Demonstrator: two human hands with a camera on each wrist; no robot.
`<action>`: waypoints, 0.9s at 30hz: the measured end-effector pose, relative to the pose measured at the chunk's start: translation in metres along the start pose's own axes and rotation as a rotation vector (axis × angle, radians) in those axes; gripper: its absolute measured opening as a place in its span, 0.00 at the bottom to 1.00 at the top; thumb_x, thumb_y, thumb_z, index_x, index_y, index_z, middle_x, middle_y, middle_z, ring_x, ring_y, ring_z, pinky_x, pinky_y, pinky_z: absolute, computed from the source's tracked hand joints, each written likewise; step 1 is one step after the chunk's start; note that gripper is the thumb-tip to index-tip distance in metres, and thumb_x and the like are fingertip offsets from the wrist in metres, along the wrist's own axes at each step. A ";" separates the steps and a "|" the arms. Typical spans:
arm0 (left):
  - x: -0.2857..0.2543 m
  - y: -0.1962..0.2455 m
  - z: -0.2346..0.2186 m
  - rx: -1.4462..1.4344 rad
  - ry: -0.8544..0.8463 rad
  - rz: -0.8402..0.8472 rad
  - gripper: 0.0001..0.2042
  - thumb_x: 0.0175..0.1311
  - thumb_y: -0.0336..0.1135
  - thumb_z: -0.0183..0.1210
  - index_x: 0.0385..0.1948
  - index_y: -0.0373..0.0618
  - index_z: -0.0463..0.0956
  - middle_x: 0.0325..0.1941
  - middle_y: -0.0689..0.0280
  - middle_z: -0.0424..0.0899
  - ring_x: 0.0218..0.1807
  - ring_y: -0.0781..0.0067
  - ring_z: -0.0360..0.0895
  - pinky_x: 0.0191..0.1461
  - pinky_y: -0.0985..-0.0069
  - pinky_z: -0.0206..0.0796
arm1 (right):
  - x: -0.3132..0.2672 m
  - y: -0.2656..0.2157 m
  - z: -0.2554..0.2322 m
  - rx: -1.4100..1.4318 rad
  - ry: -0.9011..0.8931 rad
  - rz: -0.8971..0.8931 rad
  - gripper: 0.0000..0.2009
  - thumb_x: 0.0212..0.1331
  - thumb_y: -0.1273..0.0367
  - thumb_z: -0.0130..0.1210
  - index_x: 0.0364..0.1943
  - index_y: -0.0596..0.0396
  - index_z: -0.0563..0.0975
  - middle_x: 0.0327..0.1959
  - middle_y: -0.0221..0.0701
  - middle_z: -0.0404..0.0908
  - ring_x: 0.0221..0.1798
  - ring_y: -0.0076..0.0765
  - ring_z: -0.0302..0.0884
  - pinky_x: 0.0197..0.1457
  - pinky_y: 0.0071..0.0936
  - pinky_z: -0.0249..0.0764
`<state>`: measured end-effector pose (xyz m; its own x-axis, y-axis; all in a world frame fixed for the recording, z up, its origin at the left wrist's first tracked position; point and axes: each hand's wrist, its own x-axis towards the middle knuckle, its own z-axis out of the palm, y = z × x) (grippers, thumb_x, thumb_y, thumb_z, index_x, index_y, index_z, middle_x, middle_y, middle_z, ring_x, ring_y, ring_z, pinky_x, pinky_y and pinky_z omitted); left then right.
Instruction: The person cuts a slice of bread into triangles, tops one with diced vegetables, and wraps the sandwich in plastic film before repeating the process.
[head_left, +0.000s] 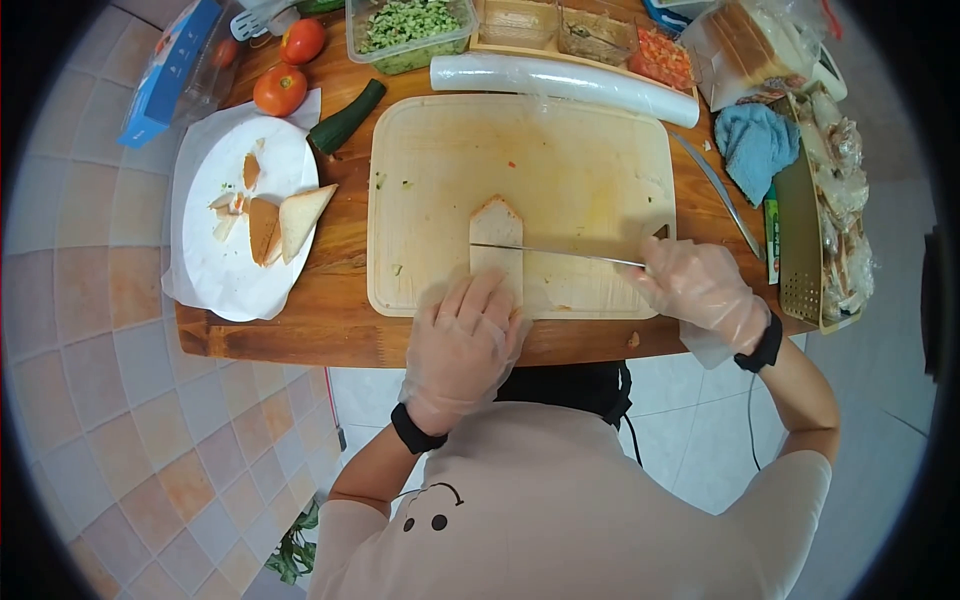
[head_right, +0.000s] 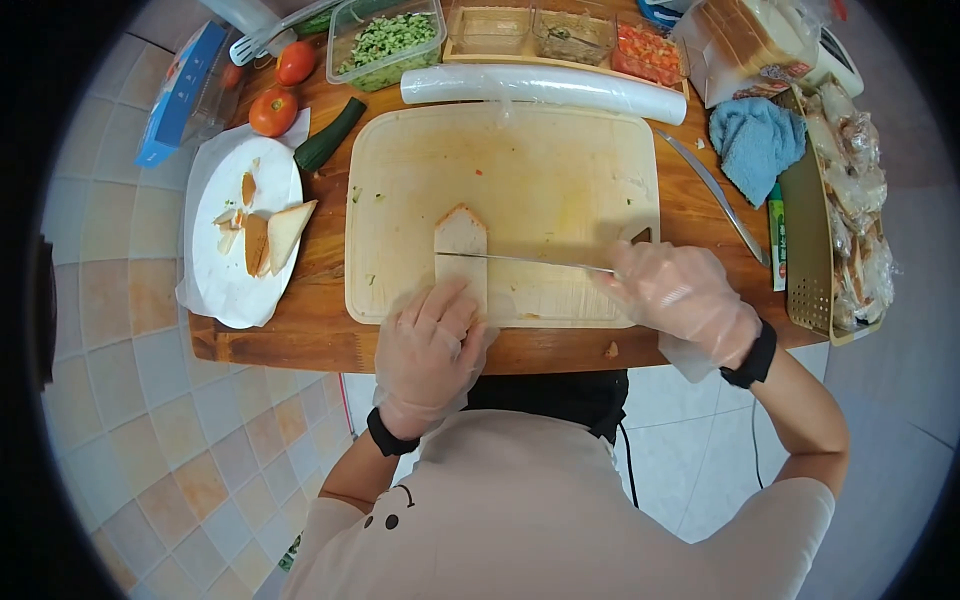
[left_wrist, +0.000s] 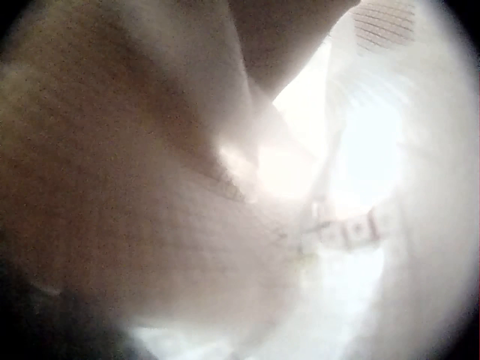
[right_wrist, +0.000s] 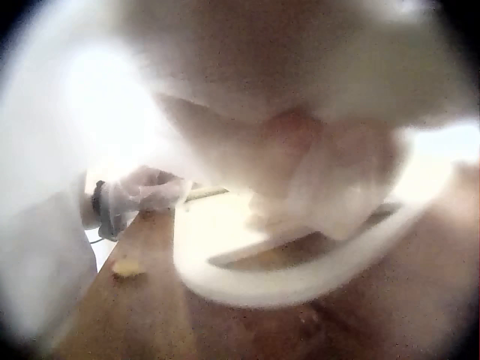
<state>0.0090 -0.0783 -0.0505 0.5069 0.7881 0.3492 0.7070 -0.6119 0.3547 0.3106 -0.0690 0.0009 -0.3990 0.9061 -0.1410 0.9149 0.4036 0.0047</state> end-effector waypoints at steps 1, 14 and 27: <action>0.000 -0.001 -0.001 -0.004 0.002 0.012 0.19 0.57 0.36 0.70 0.50 0.50 0.77 0.61 0.63 0.81 0.56 0.57 0.79 0.54 0.61 0.71 | -0.005 0.002 0.000 -0.028 -0.012 0.021 0.17 0.72 0.52 0.54 0.34 0.51 0.77 0.21 0.36 0.82 0.25 0.45 0.84 0.24 0.42 0.79; 0.108 -0.033 -0.031 0.009 -0.366 -0.328 0.24 0.64 0.48 0.65 0.54 0.40 0.80 0.50 0.49 0.84 0.53 0.43 0.80 0.57 0.56 0.73 | -0.025 -0.011 0.001 0.508 0.165 0.348 0.12 0.66 0.62 0.64 0.37 0.57 0.78 0.23 0.45 0.80 0.29 0.55 0.81 0.33 0.44 0.76; 0.073 -0.112 -0.101 -0.517 0.146 -0.386 0.10 0.72 0.33 0.60 0.49 0.40 0.83 0.43 0.54 0.88 0.42 0.62 0.85 0.51 0.70 0.75 | -0.045 -0.007 0.015 0.561 0.221 0.435 0.09 0.67 0.67 0.63 0.35 0.57 0.77 0.24 0.45 0.79 0.28 0.54 0.80 0.32 0.44 0.73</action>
<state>-0.0828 0.0408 0.0233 0.1665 0.9623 0.2149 0.4782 -0.2694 0.8359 0.3226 -0.1142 -0.0075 0.0578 0.9975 -0.0394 0.8632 -0.0698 -0.5000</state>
